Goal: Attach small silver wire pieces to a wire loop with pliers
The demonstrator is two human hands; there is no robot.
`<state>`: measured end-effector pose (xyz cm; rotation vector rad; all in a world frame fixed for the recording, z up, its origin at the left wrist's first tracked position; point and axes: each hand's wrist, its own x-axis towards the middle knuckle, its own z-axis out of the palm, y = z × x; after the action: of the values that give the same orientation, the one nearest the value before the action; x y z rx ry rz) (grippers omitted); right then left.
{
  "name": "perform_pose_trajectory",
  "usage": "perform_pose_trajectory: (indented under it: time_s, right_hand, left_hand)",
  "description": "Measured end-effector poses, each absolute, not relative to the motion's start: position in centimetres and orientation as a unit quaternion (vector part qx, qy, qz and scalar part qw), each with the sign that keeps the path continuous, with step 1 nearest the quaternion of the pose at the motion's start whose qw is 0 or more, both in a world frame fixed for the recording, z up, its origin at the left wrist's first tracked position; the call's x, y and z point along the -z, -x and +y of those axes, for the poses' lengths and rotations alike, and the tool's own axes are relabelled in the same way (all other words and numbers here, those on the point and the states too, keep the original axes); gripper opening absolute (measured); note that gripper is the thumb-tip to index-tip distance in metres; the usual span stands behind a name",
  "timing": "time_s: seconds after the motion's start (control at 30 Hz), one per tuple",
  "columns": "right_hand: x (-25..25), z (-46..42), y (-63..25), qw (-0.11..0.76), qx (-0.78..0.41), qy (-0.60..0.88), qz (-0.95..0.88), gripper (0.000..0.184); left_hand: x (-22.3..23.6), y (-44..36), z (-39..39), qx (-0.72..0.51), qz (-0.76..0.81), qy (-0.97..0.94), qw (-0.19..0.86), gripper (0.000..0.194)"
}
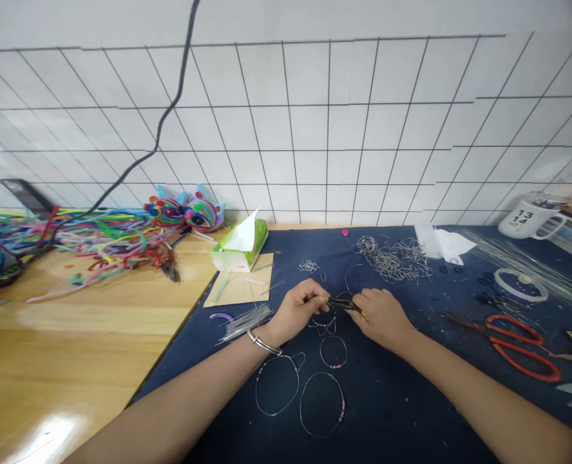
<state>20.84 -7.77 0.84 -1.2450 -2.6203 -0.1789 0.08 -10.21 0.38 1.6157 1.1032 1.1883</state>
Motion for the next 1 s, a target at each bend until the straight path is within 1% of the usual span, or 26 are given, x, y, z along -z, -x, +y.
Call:
perform_pose_trajectory:
  time_s: [0.37, 0.77, 1.0]
  right_hand:
    - [-0.7, -8.0, -20.7, 0.108, 0.073, 0.417, -0.900, 0.024]
    - [-0.9, -8.0, -20.6, 0.093, 0.064, 0.423, -0.899, 0.021]
    - [-0.6, -8.0, -20.6, 0.085, 0.071, 0.421, -0.900, 0.019]
  left_hand:
    - [-0.1, 0.0, -10.1, -0.458, 0.447, -0.677, 0.364, 0.013]
    - [-1.3, -0.1, -10.7, -0.438, 0.444, -0.740, 0.251, 0.016]
    - [-1.2, -0.1, -10.6, -0.439, 0.450, -0.738, 0.245, 0.016]
